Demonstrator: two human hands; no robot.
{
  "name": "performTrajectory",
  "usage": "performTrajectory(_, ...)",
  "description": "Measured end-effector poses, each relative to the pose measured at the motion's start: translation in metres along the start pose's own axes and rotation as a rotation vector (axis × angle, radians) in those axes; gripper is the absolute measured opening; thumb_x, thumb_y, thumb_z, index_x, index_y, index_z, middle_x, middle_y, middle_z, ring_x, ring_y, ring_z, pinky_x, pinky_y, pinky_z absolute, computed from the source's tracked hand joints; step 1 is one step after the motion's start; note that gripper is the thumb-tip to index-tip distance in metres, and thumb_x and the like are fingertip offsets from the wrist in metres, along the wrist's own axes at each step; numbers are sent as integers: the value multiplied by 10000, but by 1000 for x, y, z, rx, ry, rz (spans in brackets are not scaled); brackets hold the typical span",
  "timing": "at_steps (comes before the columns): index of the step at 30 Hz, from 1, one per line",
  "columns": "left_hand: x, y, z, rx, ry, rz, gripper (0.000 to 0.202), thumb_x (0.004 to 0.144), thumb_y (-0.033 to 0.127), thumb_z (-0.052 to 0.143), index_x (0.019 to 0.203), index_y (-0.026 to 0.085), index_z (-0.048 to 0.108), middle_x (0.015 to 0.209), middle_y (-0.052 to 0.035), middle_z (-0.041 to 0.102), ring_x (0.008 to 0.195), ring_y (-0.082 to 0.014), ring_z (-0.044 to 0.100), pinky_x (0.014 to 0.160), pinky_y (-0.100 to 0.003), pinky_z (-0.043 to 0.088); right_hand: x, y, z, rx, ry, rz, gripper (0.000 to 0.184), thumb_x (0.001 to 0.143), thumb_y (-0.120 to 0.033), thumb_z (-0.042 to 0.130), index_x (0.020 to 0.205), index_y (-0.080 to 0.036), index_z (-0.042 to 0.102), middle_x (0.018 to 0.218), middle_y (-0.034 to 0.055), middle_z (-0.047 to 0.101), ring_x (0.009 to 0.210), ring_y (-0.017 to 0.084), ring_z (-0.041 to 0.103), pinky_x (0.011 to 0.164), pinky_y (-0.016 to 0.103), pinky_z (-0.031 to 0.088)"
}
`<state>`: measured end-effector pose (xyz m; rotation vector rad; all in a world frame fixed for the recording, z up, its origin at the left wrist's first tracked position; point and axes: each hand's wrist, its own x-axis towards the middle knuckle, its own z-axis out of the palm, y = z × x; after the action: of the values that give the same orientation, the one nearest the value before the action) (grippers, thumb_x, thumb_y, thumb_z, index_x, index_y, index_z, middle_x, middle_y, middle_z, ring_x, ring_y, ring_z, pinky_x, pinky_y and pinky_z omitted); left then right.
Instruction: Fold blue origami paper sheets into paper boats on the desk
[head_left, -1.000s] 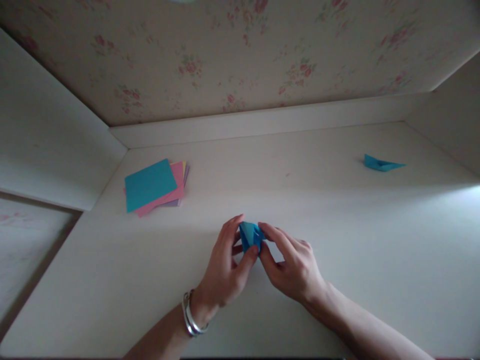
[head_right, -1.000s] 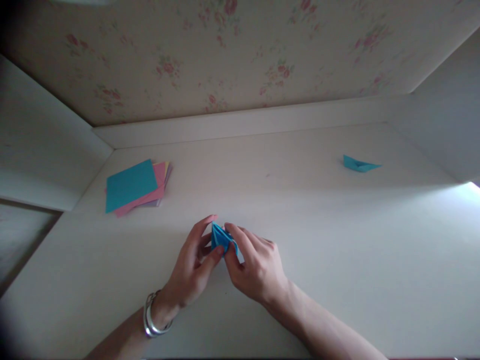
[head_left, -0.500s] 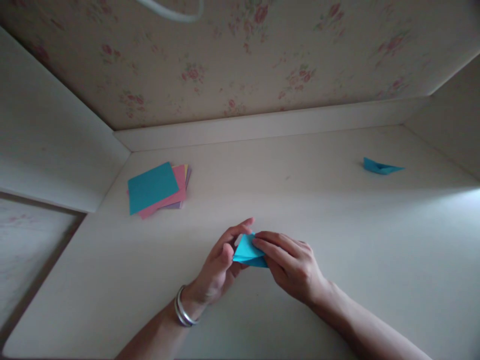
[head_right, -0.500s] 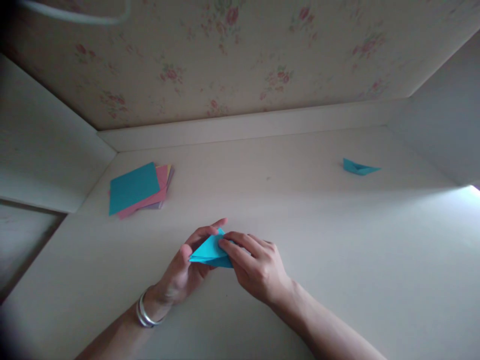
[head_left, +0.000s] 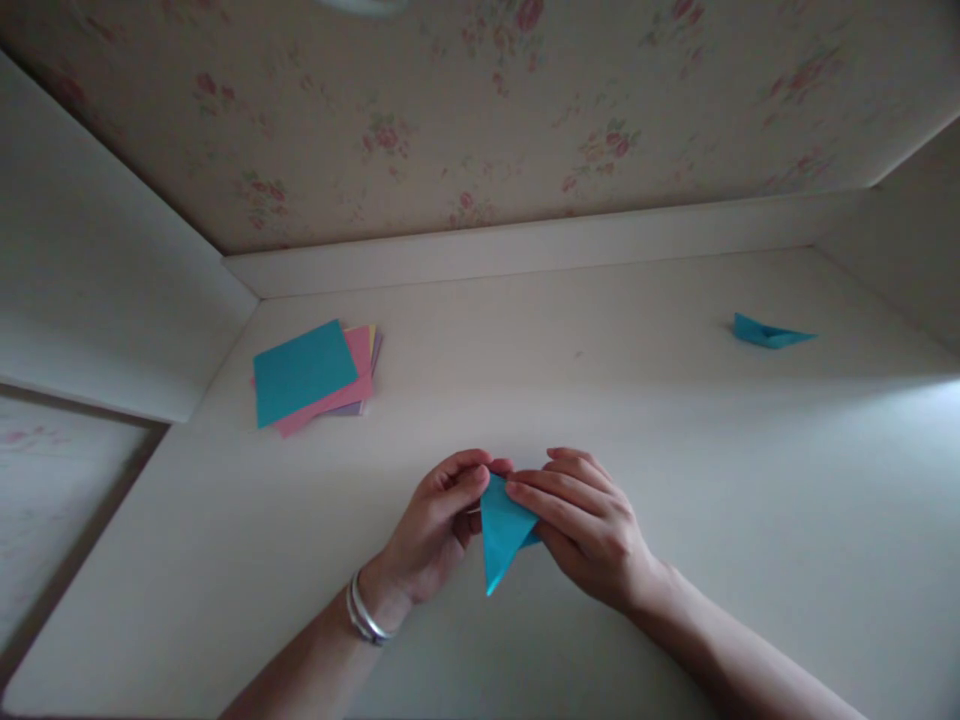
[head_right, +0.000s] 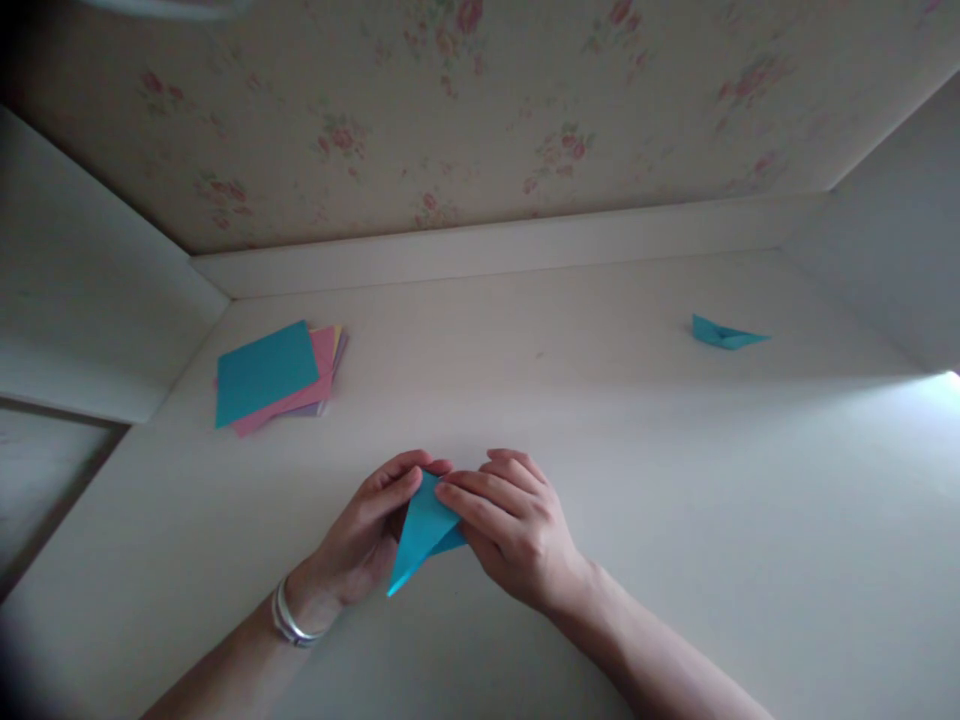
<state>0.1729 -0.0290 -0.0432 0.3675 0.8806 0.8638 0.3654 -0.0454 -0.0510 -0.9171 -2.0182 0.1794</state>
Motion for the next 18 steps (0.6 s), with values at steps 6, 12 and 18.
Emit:
performTrajectory(6,2,2,0,25,14,-46,275,646,277,932,838,172,765,832,-35,783,700,-119,701,611,-183,563,1,0,-1,270,-29,191,347,949,-64,535,1226,-244,641,1011,54,757,851,180,680,792,343,554)
performTrajectory(12,2,4,2,35,44,-18,280,681,309,911,871,159,770,914,-57,788,775,-148,713,701,-235,594,-4,-4,7,449,-165,577,503,859,-117,654,1327,-270,557,1190,74,677,1054,205,661,859,316,558)
performTrajectory(18,0,-2,5,59,73,-18,304,657,307,925,872,158,770,962,-82,792,790,-158,706,708,-254,587,-9,-6,14,419,-126,671,522,776,-72,599,1259,-258,528,1116,70,660,944,196,662,818,327,553)
